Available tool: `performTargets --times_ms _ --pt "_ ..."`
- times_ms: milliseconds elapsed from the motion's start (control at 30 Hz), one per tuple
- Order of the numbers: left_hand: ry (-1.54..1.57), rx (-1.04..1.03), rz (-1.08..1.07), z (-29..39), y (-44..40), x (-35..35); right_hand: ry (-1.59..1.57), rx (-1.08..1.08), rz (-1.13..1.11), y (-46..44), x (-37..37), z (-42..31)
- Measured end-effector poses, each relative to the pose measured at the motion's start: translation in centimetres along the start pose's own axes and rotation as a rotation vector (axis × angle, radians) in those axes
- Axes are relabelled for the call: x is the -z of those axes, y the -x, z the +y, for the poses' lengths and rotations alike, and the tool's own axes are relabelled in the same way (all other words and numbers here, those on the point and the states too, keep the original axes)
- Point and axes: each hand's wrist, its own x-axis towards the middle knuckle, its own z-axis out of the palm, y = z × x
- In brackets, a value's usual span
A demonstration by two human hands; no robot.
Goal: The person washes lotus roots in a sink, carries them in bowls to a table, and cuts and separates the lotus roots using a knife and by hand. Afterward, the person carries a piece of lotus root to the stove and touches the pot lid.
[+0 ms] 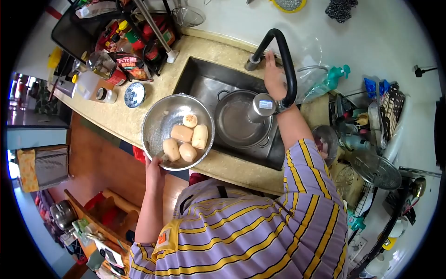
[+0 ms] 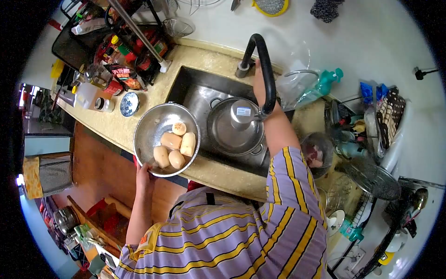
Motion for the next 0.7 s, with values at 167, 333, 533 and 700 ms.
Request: performTargets --times_ms 167,333,533,700 --pt "-0.014 0.026 0.025 0.2 0.1 0.5 -0.065 -0.042 -0.051 -0.9 0.0 0.5" --pt "0.016 0.023 0.007 0.7 0.1 1.8 -0.419 -0.104 -0.107 3.2 2.7 -0.9" --pt "-0.128 0.048 -0.134 1.3 -1.9 4.8 -0.954 -0.757 -0.761 18.3 11.9 -5.5" --pt "-0.079 0.059 -0.247 3.4 -2.2 5.4 -1.686 -1.108 -0.974 18.1 23.3 -20.6"
